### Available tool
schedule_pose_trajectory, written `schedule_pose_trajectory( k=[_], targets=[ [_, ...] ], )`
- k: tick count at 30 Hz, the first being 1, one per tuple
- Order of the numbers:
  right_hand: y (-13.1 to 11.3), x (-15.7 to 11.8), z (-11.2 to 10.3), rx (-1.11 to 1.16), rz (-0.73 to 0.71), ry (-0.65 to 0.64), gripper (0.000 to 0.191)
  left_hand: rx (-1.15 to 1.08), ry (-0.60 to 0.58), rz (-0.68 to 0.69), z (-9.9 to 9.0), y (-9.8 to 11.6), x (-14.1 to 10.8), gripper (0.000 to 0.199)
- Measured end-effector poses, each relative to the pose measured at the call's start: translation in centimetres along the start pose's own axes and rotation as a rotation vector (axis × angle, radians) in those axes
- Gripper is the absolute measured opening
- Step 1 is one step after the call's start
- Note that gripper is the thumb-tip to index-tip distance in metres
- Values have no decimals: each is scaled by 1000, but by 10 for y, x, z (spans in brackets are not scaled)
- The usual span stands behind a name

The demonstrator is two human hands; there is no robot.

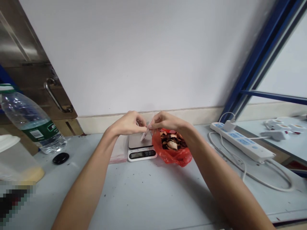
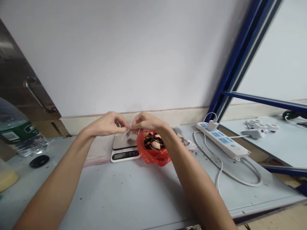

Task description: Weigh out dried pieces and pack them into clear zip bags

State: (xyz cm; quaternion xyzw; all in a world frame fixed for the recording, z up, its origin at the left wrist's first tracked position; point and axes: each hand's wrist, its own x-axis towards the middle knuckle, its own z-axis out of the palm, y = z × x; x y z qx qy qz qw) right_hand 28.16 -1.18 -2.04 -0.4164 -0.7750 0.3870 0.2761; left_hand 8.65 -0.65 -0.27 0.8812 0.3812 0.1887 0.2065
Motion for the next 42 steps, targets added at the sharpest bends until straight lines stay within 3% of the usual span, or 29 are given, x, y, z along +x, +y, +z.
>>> schedule_pose_trajectory(
  k=[3, 6, 9, 11, 12, 14, 15, 19, 21, 27, 30, 33, 36, 38, 40, 42],
  targets=[
    [-3, -1, -1, -45, 58, 3, 22, -16, 50, -30, -2, 0, 1, 14],
    [-4, -2, -4, -135, 145, 55, 22, 35, 206, -106, -9, -6, 0, 10],
    [-4, -1, -6, -288, 201, 299, 18, 77, 368, -167, -14, -12, -1, 9],
    [-6, 0, -4, -362, 87, 480, 9, 71, 412, -157, -13, -13, 0, 11],
    [-8, 0, -2, -380, 11, 512, 11, 64, 415, -140, -11, -11, 0, 11],
    [-13, 0, 5, -397, -59, 440, 17, 57, 399, -92, -4, -4, 2, 11],
    [-16, -1, 8, -413, -27, 374, 17, 59, 389, -63, -1, 0, 2, 11],
    [-22, -6, 12, -489, 266, 227, 14, 72, 347, 62, 9, 15, 3, 11],
    [-20, -9, 7, -484, 308, 218, 10, 57, 339, 90, 10, 16, 3, 13],
    [-11, -21, -22, -502, 142, 258, 91, -148, 578, -62, 15, -7, 16, 33],
    [-8, -31, -37, -490, 66, 198, 101, -512, 435, -159, 20, -16, 21, 45],
    [-2, -42, -53, -479, 42, 110, 86, -758, 343, -203, 22, -20, 23, 55],
    [7, -53, -70, -444, 129, -36, 44, -723, 430, -198, 22, -21, 24, 65],
    [11, -60, -78, -398, 220, -114, 29, -653, 492, -181, 23, -22, 26, 69],
    [12, -63, -83, -395, 286, -88, 30, -604, 532, -144, 28, -21, 30, 68],
    [10, -62, -82, -454, 333, 24, 28, -576, 560, -80, 34, -18, 34, 57]
  ],
)
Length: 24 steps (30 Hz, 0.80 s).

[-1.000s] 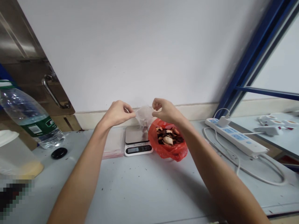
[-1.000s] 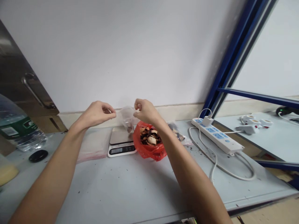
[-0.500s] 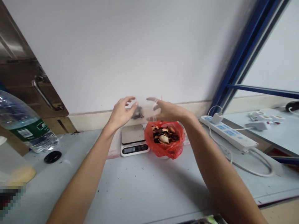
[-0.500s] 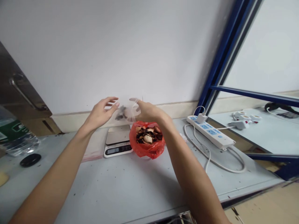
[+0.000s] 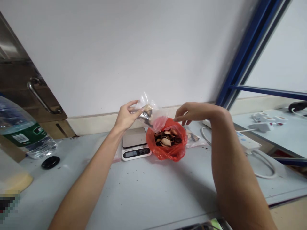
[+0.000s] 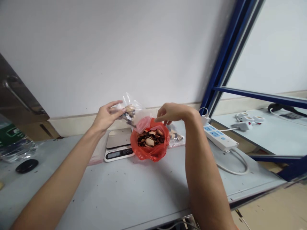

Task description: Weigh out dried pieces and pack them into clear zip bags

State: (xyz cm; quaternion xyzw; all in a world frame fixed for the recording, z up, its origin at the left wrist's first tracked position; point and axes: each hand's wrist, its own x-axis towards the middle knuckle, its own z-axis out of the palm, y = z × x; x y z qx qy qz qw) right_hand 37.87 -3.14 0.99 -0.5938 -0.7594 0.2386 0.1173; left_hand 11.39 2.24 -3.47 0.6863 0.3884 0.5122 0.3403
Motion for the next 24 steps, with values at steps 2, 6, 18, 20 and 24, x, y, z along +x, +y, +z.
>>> schedule_pose_trajectory(
  k=[2, 6, 18, 20, 24],
  targets=[
    [-7, 3, 2, -55, 58, 122, 29, -4, -7, 82, 10, 0, -2, 38],
    [-20, 11, 9, -148, 48, 259, 46, -1, -58, 220, 25, 7, -8, 18],
    [-15, 11, 11, -156, -80, 212, 11, 103, -112, 498, 23, 31, -20, 12],
    [-15, 10, 10, -136, -73, 215, 16, 75, -110, 498, 21, 32, -19, 12],
    [-14, 12, 12, 42, -144, 250, 21, -36, -14, 391, 14, 33, -14, 25]
  ],
)
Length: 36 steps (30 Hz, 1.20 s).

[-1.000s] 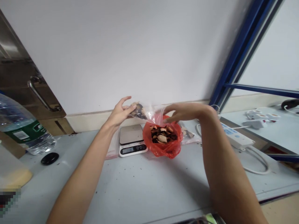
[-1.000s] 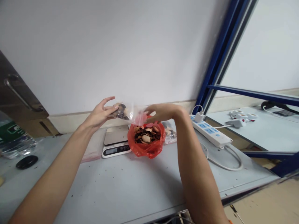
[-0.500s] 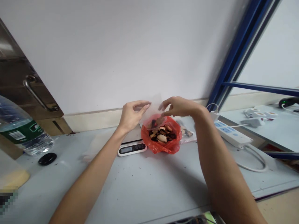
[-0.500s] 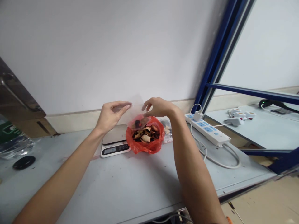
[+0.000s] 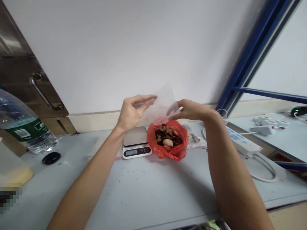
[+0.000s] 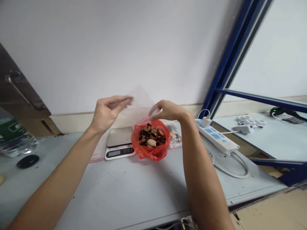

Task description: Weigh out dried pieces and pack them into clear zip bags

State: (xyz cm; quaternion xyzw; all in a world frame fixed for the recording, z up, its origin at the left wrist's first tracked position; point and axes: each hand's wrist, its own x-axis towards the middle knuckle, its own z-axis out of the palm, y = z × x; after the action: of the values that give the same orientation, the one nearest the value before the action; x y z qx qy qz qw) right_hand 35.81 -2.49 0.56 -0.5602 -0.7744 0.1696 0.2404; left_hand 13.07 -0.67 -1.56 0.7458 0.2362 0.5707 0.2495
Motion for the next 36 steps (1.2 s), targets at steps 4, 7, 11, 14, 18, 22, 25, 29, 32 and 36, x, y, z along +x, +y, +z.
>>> schedule_pose_trajectory(
  k=[4, 7, 11, 14, 18, 22, 25, 29, 32, 36],
  targets=[
    [0, 6, 9, 387, -109, 123, 32, -53, 187, -127, -25, -9, 8, 30],
    [-8, 13, 22, 594, -155, 146, 39, 25, 172, -250, -60, -19, 10, 27],
    [-34, 26, 53, 529, -199, 345, 30, 384, -98, -405, -116, -22, 2, 22],
    [-64, 36, 88, 277, -312, 509, 15, 648, -239, -638, -154, -19, -10, 22],
    [-113, 39, 140, -277, -537, 338, 25, 734, -224, -930, -190, -23, -26, 23],
    [-150, 34, 184, -588, -706, -11, 33, 709, -265, -971, -214, -32, -39, 26],
    [-157, 30, 205, -653, -677, -233, 33, 678, -397, -938, -220, -36, -42, 36],
    [-148, 25, 216, -617, -542, -399, 34, 601, -625, -875, -207, -43, -38, 45],
    [-140, 22, 219, -574, -495, -417, 36, 537, -768, -808, -187, -53, -33, 50],
    [-134, 18, 224, -556, -468, -400, 38, 641, -938, -860, -157, -67, -32, 61]
  ],
)
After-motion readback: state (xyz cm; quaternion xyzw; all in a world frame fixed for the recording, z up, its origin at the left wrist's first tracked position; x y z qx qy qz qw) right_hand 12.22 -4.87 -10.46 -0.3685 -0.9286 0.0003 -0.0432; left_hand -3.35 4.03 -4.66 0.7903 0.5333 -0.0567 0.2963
